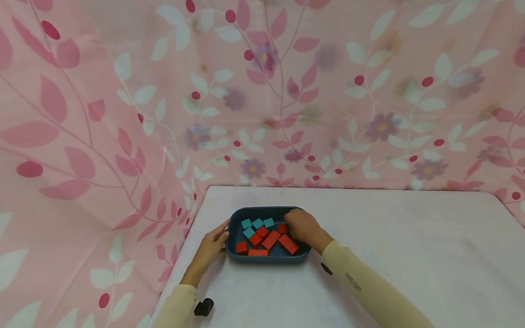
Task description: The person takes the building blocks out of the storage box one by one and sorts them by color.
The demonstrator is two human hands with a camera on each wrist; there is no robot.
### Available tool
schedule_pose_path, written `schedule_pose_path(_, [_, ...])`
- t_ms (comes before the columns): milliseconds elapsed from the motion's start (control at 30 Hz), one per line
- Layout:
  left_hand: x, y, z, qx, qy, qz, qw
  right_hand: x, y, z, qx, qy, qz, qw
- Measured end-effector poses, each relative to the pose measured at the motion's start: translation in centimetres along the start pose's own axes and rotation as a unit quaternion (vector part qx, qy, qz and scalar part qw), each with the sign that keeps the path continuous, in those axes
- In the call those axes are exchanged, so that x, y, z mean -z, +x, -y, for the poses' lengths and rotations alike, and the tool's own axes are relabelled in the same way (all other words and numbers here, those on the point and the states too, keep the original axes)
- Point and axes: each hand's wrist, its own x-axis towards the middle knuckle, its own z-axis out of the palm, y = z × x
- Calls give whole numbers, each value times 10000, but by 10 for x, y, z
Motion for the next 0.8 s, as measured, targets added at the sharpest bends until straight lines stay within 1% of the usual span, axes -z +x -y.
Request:
schedule_pose_path(100, [-1, 0, -1, 1, 105, -20, 9999, 11, -4, -1, -2, 400, -97, 9992])
schedule_pose_path(200, [-1, -1, -2, -54, 207, -49, 9998, 26, -9, -4, 10, 879, -281, 9957])
schedule_pose_path(300, [-2, -1, -3, -94, 300, -97, 9995, 40, -15, -11, 88, 1203, -609, 9908])
schedule_pose_path(433, [-2, 0, -1, -122, 360, -91, 9992, 53, -23, -25, 179, 1461, -1164, 9822])
schedule_pose_path(533, [-1, 2, 0, -128, 379, -74, 9992, 58, -29, -38, 167, 1519, -1498, 9768])
schedule_pose_path(633, [-1, 2, 0, -127, 387, -77, 9991, 59, -36, -52, 112, 1650, -1709, 9713])
schedule_pose_path(700, [0, 2, 0, -136, 392, -75, 9991, 58, -41, -60, 26, 1796, -1792, 9673])
schedule_pose_path(800, [0, 0, 0, -149, 389, -43, 9991, 53, -50, -72, -176, 2094, -1789, 9612])
